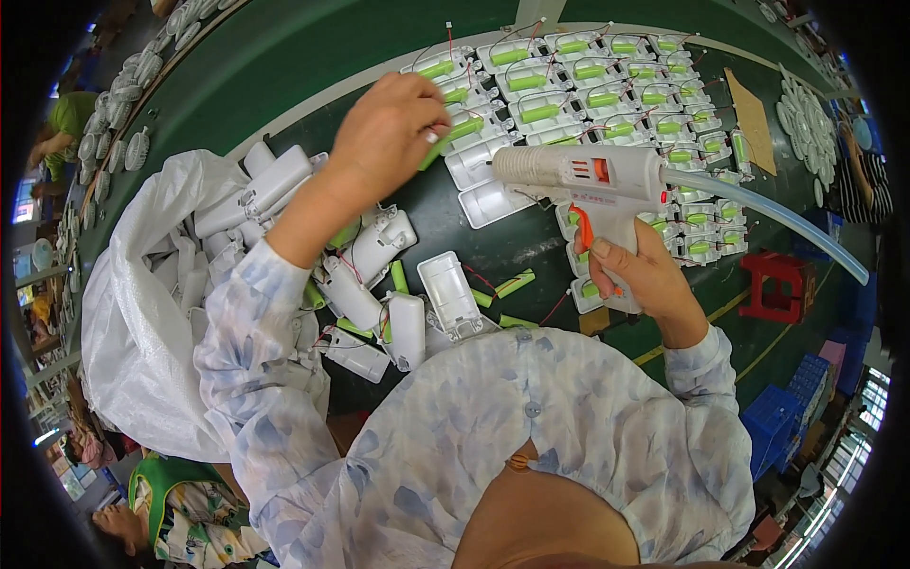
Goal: The person assembles battery packs by placing batteries into plastic housings and securing them with a hot glue gun.
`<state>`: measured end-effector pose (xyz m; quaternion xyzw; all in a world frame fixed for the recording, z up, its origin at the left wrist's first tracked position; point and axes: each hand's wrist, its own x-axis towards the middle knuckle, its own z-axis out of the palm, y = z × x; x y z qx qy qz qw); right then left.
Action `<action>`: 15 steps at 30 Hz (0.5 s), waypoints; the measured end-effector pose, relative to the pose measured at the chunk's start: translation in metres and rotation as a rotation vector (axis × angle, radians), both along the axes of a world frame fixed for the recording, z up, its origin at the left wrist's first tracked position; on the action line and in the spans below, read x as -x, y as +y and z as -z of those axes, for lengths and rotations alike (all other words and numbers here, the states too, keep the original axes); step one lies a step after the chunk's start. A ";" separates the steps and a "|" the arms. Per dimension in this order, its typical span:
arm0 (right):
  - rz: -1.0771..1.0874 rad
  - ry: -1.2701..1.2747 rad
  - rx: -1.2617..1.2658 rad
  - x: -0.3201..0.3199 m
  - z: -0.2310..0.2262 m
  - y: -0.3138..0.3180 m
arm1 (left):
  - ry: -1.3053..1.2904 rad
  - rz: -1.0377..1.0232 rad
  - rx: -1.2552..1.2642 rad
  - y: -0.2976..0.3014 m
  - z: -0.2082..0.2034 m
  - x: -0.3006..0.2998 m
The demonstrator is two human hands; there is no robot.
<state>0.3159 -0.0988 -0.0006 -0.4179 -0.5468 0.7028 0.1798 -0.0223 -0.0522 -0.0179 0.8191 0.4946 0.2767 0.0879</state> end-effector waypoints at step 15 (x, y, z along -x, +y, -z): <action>0.095 0.095 0.029 -0.004 -0.004 -0.015 | 0.169 0.057 -0.083 0.012 0.031 -0.056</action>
